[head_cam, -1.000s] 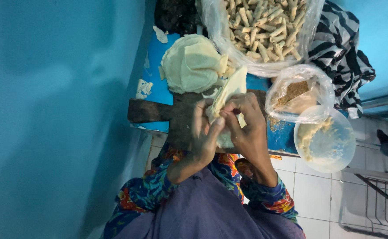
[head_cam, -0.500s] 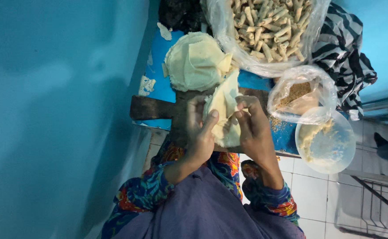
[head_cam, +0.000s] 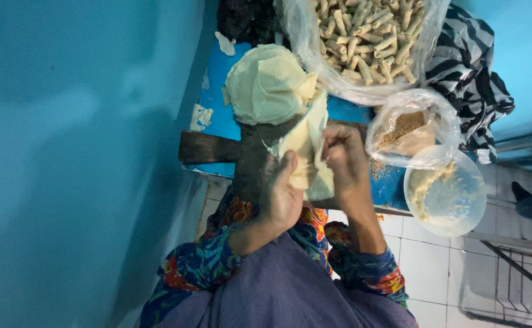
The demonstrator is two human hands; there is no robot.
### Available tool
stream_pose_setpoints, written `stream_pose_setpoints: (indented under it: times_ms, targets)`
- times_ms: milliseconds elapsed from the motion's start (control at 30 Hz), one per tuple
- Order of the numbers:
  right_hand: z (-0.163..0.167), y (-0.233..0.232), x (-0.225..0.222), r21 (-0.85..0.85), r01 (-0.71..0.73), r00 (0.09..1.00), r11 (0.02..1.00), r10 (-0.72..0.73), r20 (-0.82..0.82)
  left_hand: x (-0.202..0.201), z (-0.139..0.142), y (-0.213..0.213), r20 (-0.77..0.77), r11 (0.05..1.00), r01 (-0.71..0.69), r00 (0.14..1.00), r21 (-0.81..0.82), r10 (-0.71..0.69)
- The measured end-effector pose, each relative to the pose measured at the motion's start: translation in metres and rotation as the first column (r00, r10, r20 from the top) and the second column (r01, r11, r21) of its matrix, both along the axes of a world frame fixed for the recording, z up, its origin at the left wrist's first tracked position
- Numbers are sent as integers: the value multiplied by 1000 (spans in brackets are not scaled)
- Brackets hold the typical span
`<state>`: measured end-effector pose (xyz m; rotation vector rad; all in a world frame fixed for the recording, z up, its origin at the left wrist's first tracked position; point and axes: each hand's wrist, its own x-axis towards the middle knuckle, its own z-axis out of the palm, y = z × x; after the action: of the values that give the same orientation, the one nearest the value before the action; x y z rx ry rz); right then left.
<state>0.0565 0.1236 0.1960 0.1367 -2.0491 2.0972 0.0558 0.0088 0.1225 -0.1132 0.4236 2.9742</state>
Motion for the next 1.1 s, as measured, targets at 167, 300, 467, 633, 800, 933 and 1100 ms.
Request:
stream_pose_setpoints:
  times_ms: [167, 300, 467, 633, 800, 933, 1100]
  targets:
    - [9, -9, 2, 510, 167, 983, 844, -184, -18, 5, -26, -1, -160, 995, 96, 983, 19, -92]
    - [12, 1, 2, 640, 218, 950, 737, -9, -313, -5, -32, -15, -634, 410, -518, 740, -750, -225]
    - [0, 15, -3, 222, 202, 977, 954, -182, -108, -12, -2, -15, 0, 972, 120, 992, -202, -123]
    - [-2, 24, -16, -382, 132, 990, 915, -101, 102, -6, 25, -23, -111, 968, 28, 992, -251, -58]
    - [6, 15, -5, -99, 69, 986, 993, -53, 155, -11, 23, -19, -115, 873, 68, 983, -483, -140]
    - [0, 6, -4, 299, 39, 994, 953, -7, -109, -3, 16, -17, -170, 813, -17, 980, -582, -101]
    - [-3, 21, -8, 124, 234, 965, 964, -246, 88, 6, 15, -25, -149, 880, -96, 988, -466, 28]
